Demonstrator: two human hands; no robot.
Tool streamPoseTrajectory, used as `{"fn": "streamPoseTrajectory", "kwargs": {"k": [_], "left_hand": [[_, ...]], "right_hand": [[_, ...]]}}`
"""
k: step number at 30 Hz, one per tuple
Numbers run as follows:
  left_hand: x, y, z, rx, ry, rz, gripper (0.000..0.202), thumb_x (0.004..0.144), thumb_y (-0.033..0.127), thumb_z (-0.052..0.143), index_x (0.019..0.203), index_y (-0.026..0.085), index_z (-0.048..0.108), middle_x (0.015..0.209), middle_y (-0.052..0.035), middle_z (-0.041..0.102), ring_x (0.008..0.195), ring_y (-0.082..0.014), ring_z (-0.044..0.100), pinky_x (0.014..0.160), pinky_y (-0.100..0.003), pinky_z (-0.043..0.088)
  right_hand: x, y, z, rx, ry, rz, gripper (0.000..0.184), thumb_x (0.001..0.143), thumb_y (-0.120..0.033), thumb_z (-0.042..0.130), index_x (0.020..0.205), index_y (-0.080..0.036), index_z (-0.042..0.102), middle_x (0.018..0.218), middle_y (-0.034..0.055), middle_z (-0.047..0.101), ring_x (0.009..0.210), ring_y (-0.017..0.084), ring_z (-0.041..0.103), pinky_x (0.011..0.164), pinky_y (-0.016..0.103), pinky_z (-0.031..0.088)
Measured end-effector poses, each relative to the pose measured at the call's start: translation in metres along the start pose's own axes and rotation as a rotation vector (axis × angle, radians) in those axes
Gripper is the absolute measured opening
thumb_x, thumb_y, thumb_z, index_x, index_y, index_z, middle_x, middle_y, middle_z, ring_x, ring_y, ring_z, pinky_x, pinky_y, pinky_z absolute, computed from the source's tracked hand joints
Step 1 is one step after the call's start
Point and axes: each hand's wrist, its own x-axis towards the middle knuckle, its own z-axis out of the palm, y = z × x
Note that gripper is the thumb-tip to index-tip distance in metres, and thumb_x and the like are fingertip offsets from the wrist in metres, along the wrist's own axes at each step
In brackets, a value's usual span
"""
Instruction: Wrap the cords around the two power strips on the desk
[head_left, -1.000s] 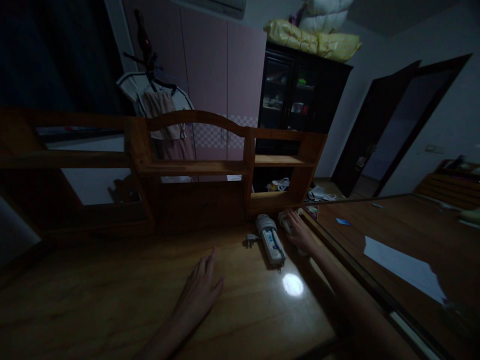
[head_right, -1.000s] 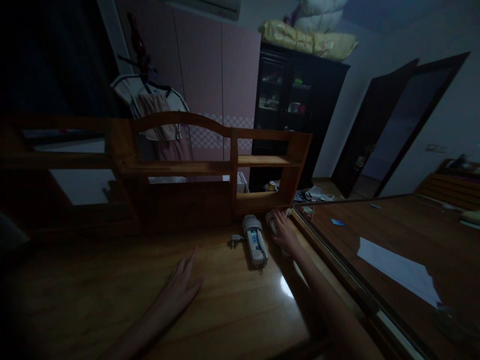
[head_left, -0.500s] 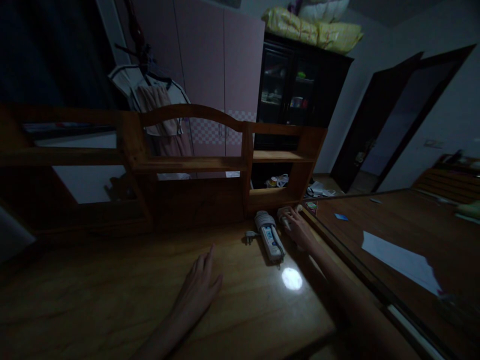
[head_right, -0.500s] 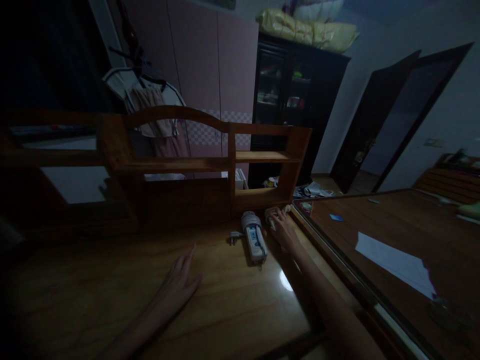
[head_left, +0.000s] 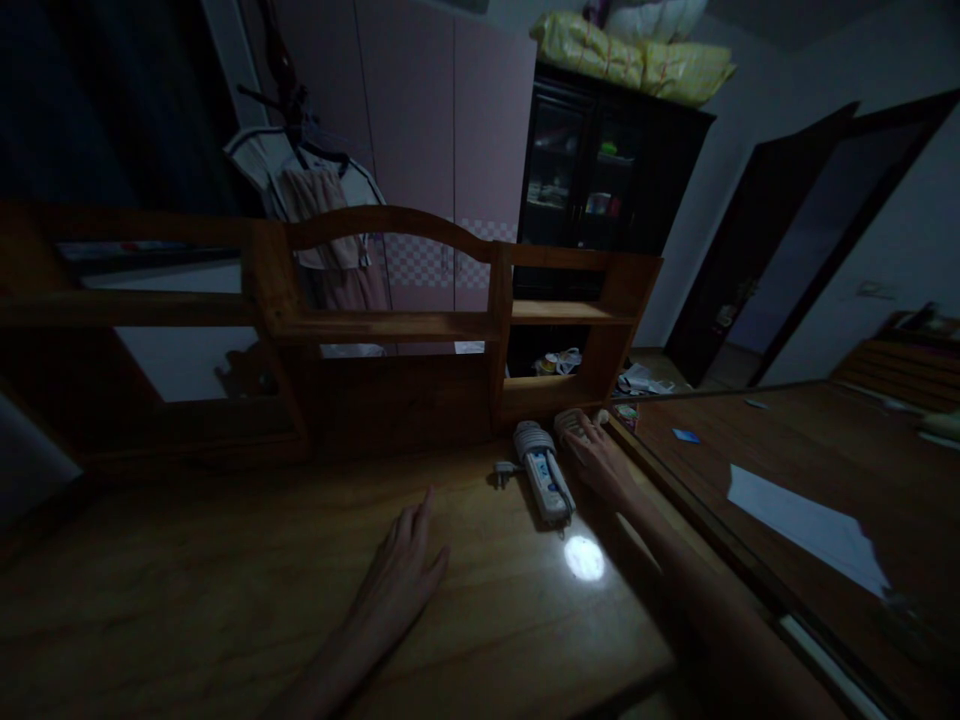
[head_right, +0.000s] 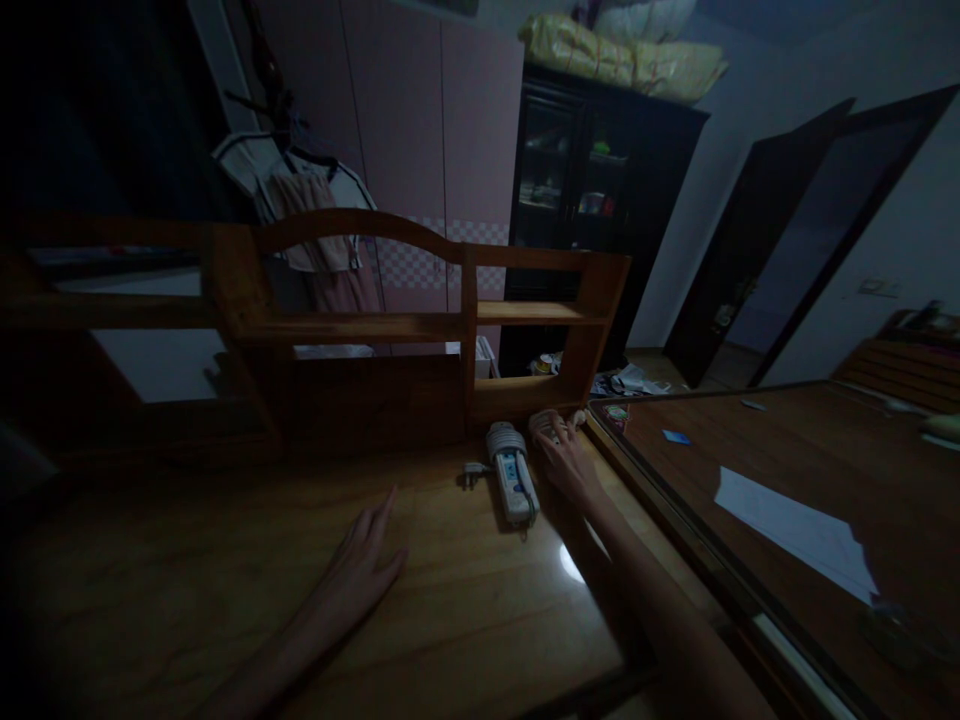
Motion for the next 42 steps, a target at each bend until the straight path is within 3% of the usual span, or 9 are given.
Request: {"fn": "streamPoseTrajectory", "kwargs": {"k": [4,12,22,35,42], "left_hand": [[0.0,-0.001,0.002,0.01,0.0,-0.002,0.075,0.087,0.031,0.045,0.15,0.023,0.006,0.13,-0.0113,0.04,0.12,-0.0255,0.042,0.103,-0.04,0.032],[0.0,-0.003,0.002,0.006,0.003,0.005,0.074,0.088,0.031,0.046,0.15,0.025,0.007,0.13,-0.011,0.041,0.12,-0.026,0.042,0.101,-0.041,0.035],[0.0,-0.005,0.003,0.005,0.019,0.045,0.074,0.087,0.029,0.046,0.15,0.025,0.007,0.129,-0.0099,0.042,0.118,-0.0243,0.042,0.102,-0.04,0.034],[0.0,-0.006,0.006,0.026,0.019,0.041,0.075,0.087,0.031,0.046,0.15,0.023,0.005,0.127,-0.0106,0.043,0.116,-0.0255,0.043,0.101,-0.042,0.036],[0.0,-0.006,0.007,0.027,0.028,0.058,0.074,0.088,0.033,0.045,0.15,0.023,0.007,0.124,-0.0113,0.044,0.115,-0.026,0.045,0.099,-0.042,0.036]], "right_hand": [[0.008,-0.001,-0.012,-0.034,-0.04,-0.009,0.064,0.073,-0.008,0.058,0.133,-0.029,0.05,0.153,0.0007,0.02,0.136,0.041,0.016,0.106,0.058,0.027],[0.009,-0.004,-0.015,-0.062,-0.1,0.015,0.062,0.077,-0.007,0.054,0.136,-0.026,0.047,0.154,0.0048,0.017,0.137,0.033,0.022,0.108,0.043,0.028],[0.005,0.015,0.012,-0.018,-0.109,0.046,0.067,0.074,-0.012,0.058,0.139,-0.026,0.045,0.152,0.0083,0.023,0.125,0.029,0.045,0.103,0.038,0.036],[0.002,0.022,0.035,-0.001,0.012,0.007,0.064,0.079,-0.013,0.056,0.139,-0.029,0.043,0.153,0.0068,0.022,0.133,0.029,0.035,0.108,0.044,0.03],[0.007,0.032,0.037,0.037,-0.003,0.01,0.059,0.082,-0.016,0.055,0.139,-0.026,0.044,0.152,0.0091,0.022,0.132,0.031,0.037,0.105,0.043,0.035]]}}
